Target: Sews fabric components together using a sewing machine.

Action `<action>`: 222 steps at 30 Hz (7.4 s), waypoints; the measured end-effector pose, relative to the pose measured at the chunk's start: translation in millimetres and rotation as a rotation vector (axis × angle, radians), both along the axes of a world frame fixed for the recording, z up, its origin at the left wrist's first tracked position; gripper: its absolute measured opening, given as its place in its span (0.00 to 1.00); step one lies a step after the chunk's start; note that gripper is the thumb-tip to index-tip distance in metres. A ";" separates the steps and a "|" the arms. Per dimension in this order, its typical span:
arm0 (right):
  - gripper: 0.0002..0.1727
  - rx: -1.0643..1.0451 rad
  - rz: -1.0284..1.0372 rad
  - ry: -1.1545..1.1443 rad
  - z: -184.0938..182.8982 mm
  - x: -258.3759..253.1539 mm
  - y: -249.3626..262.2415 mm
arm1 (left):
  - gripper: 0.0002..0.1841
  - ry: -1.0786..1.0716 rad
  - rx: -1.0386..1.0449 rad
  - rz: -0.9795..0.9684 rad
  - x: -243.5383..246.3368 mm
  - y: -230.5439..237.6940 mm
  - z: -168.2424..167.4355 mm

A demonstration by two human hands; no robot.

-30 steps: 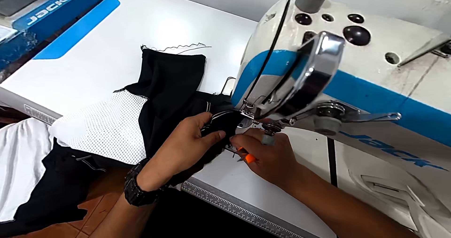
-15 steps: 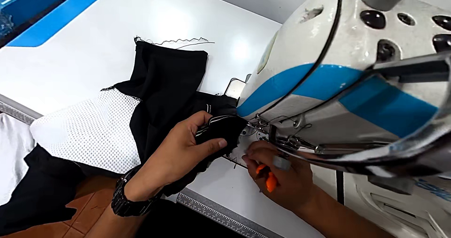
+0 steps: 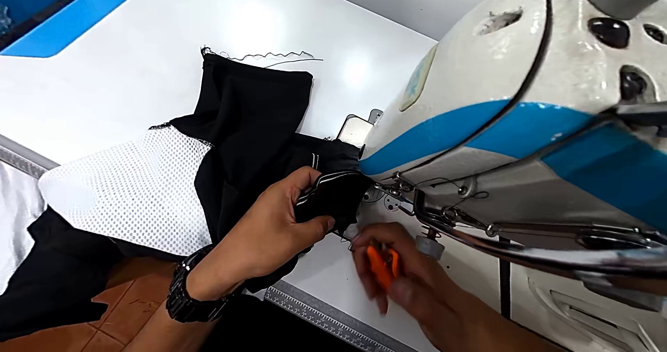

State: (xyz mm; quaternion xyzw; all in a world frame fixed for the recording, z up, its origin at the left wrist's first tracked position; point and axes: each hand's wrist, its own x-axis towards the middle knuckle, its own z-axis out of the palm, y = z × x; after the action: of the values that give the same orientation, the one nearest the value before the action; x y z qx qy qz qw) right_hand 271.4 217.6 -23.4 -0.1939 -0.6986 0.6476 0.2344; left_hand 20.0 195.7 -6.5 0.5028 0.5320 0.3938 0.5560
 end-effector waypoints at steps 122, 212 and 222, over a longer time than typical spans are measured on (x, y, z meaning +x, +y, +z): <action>0.18 1.091 -0.565 -0.422 -13.2 -23.1 1.9 | 0.16 -0.126 -0.053 0.039 5.0 -7.3 8.9; 0.22 -0.457 0.086 -0.297 17.3 -9.0 15.7 | 0.16 -0.010 0.034 0.022 3.4 2.4 2.7; 0.22 -0.446 0.074 -0.235 14.3 -9.5 14.0 | 0.16 -0.031 0.034 0.020 3.4 2.3 2.1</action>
State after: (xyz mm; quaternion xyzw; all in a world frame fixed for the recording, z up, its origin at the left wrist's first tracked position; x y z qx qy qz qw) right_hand 261.9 231.7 -9.1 -0.2889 -0.5675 0.7669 0.0791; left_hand 23.4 198.0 -4.4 0.5007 0.5214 0.4161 0.5517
